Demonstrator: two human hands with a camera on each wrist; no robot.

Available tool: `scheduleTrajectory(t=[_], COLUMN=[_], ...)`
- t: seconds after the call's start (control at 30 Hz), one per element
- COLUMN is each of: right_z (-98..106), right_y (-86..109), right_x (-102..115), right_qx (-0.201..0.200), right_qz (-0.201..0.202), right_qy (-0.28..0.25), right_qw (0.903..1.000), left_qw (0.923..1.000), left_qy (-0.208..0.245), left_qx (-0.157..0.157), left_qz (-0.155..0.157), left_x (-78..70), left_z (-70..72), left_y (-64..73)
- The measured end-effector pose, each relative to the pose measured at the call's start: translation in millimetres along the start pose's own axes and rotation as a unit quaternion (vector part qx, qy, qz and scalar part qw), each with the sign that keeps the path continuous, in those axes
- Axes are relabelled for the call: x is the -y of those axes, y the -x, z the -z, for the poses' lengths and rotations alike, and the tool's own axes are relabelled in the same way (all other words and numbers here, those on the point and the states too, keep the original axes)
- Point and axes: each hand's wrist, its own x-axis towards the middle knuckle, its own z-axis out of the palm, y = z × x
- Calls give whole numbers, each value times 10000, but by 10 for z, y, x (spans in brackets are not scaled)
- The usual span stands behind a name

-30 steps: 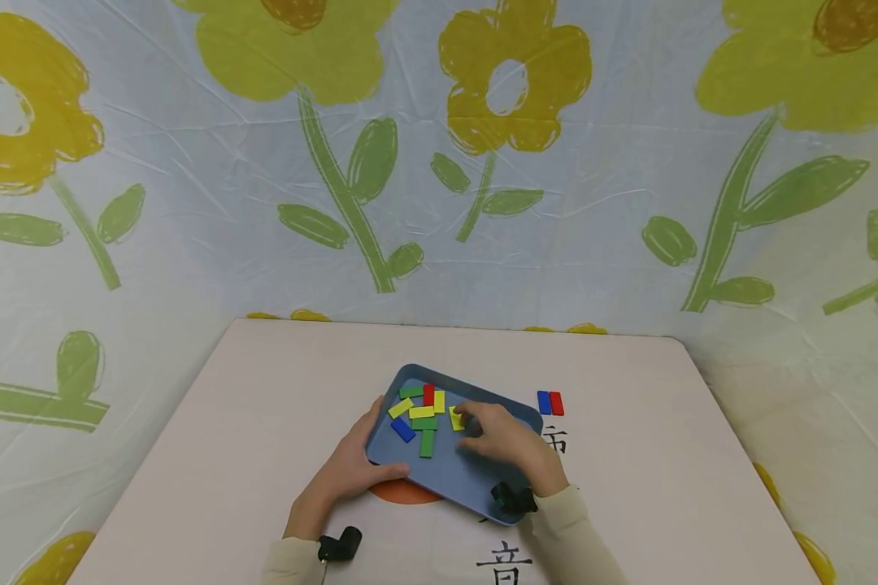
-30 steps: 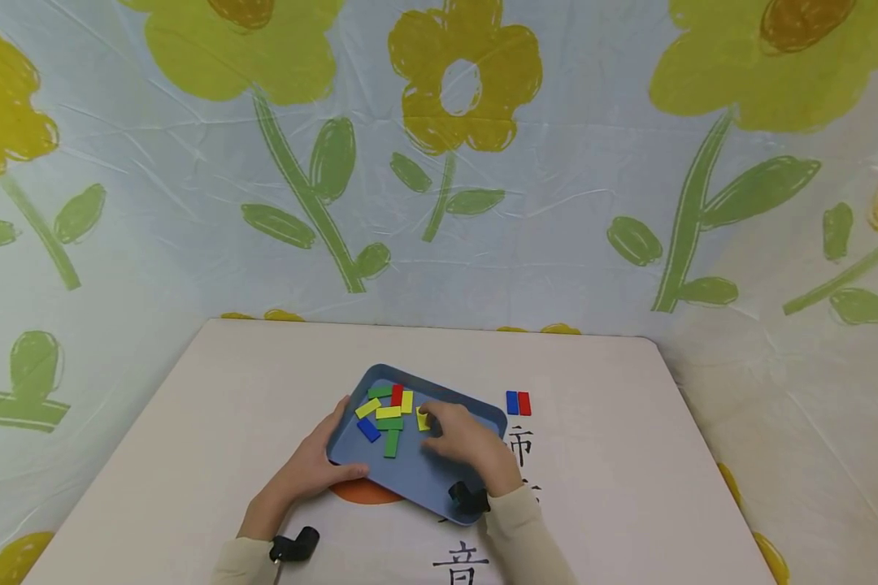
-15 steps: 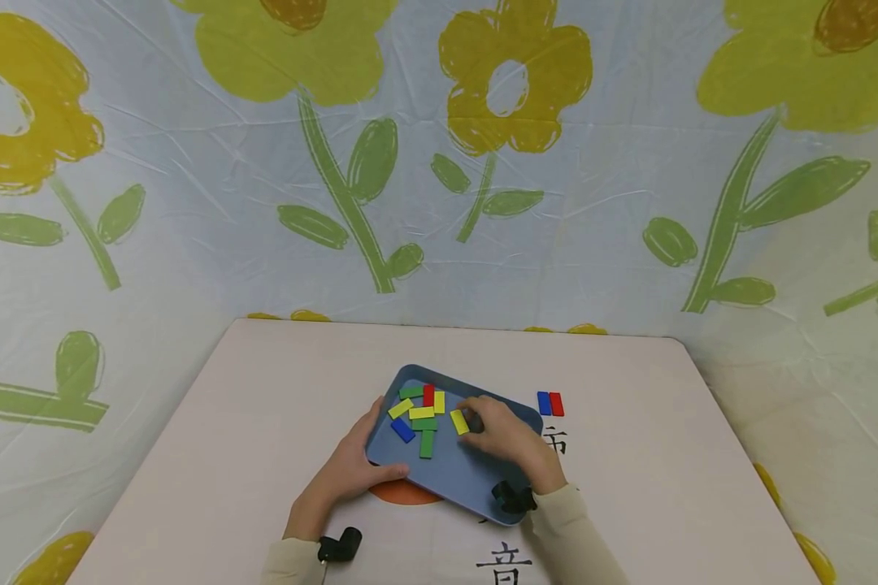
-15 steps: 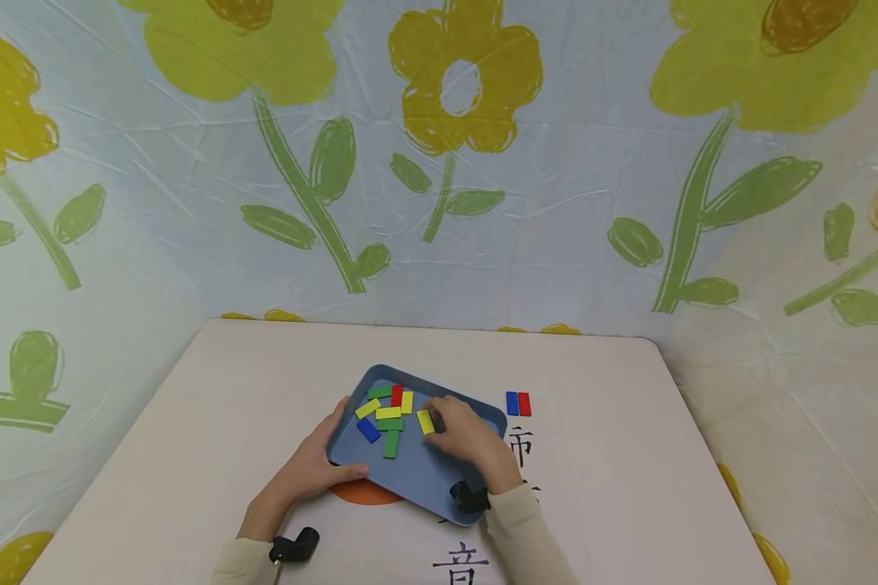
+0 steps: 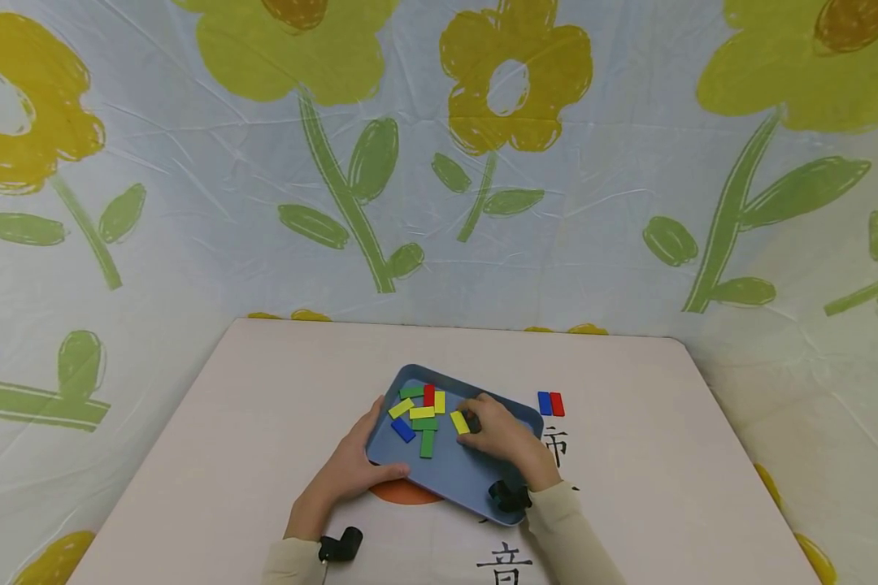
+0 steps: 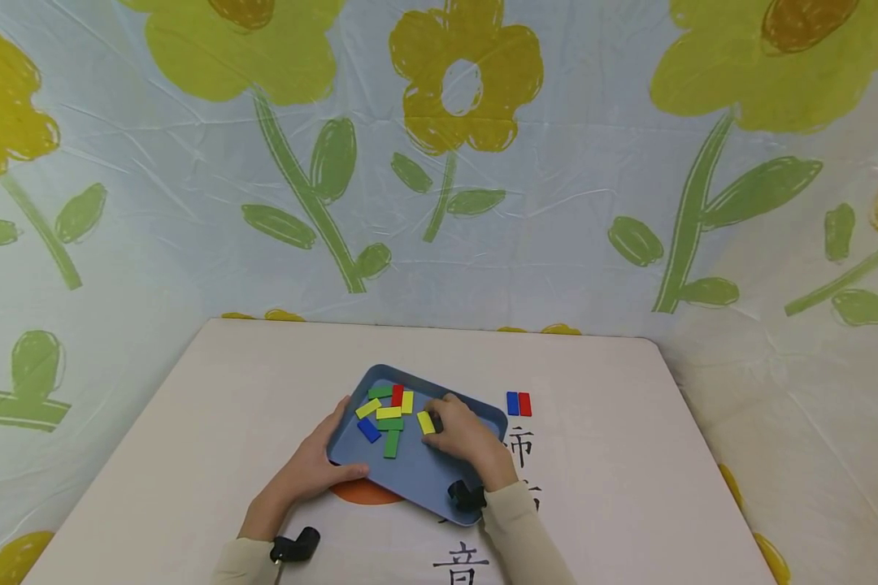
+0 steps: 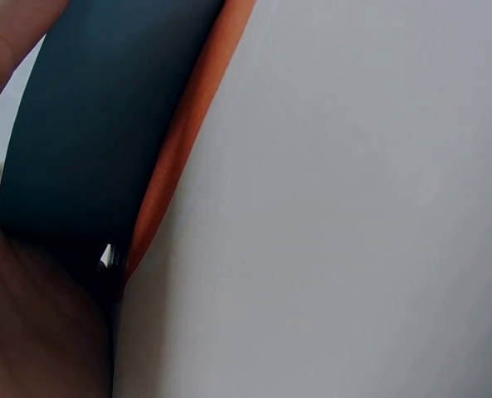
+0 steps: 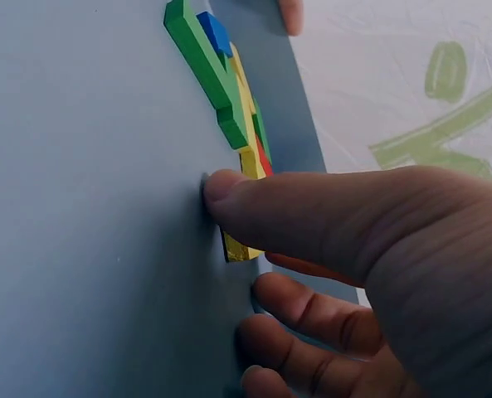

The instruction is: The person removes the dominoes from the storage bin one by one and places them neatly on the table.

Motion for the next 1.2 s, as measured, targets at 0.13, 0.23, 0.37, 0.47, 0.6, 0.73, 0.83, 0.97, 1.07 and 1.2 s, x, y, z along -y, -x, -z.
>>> scheduleTrajectory(t=[0.13,0.23,0.37,0.47,0.6,0.73,0.83,0.97,1.07,1.2], right_z=[-5,-9,-14,-13,-3,10,26,71,117,195], right_y=[2,0,-8,-10,-4,2,12,35,58,89], right_x=[-1,-6,-19,-26,-31,-41,-41,-30,-30,-30], right_qx=[11,34,47,49,67,59,40,-19,-109,-257], right_qz=[15,28,59,44,50,88,54,-17,-94,-203], right_qy=[-46,-46,14,28,-25,-101,-111,-90,-143,-267], right_qw=[10000,10000,10000,10000,10000,9999,9999,10000,9998,9991], left_qw=[10000,10000,10000,10000,10000,10000,10000,10000,10000,10000], left_qy=[15,12,10,15,20,42,42,35,33,57], left_qx=[8,17,3,-14,-14,13,27,12,17,36], left_qz=[13,50,36,-24,-82,-56,-23,-16,-25,-68], left_x=[-3,-1,9,16,21,11,-2,-11,-12,-11], left_z=[2,0,0,3,6,4,5,14,15,21], left_y=[7,9,9,8,9,9,9,9,3,-2])
